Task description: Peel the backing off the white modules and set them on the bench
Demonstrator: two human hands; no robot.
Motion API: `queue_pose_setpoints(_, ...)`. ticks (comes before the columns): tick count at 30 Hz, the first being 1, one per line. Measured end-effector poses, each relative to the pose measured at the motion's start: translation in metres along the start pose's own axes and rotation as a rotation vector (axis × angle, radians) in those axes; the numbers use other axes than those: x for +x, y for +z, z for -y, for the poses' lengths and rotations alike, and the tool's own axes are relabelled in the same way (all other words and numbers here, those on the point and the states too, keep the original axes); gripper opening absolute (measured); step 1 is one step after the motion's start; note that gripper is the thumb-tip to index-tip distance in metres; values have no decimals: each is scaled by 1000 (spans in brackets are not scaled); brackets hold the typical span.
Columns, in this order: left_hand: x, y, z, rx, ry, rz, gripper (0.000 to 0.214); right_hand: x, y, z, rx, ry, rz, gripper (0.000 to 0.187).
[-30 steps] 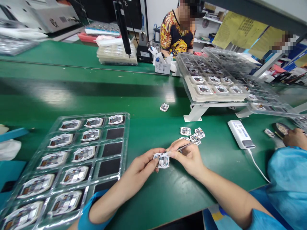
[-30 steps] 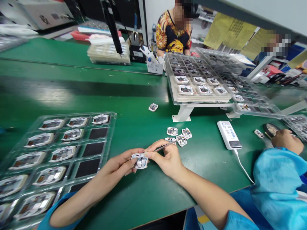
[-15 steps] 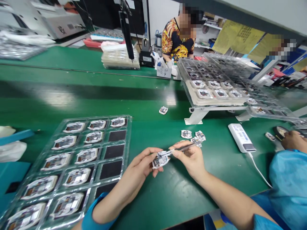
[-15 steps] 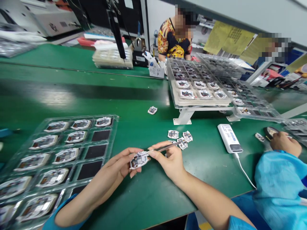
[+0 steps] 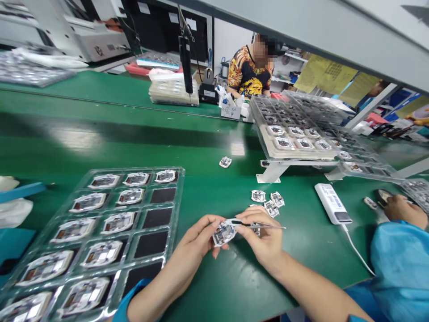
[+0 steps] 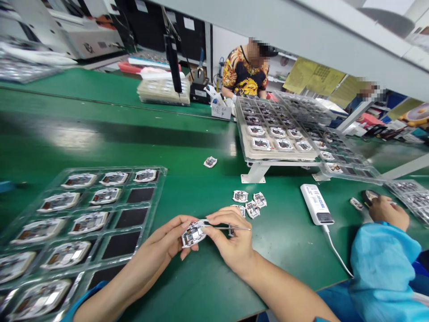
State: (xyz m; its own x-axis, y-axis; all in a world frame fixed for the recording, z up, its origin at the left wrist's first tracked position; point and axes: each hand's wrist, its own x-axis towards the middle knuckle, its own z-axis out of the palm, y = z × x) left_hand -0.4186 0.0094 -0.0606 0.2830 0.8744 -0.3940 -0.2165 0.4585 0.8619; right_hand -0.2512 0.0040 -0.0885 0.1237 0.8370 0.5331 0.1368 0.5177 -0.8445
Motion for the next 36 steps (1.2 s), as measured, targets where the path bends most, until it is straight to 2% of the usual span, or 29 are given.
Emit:
queue_pose_setpoints(8,1,-4,6,-97,-40,87,27,1,-1,0,-128,-148,77,11)
queue_pose_setpoints(12,2,-4,9,-115,-40,102,28,1,-2,2,-175,-164,46,16)
queue_pose_setpoints(16,2,-3,9,-100,-43,103,30,0,-1,1,-123,-47,-23,13)
queue_pose_setpoints(22,3,-2,6,-79,-45,74,30,2,-1,0,116,301,-85,7)
queue_pose_setpoints(36,4,-2,8,59,-24,57,39,1,3,-3,383,500,31,13)
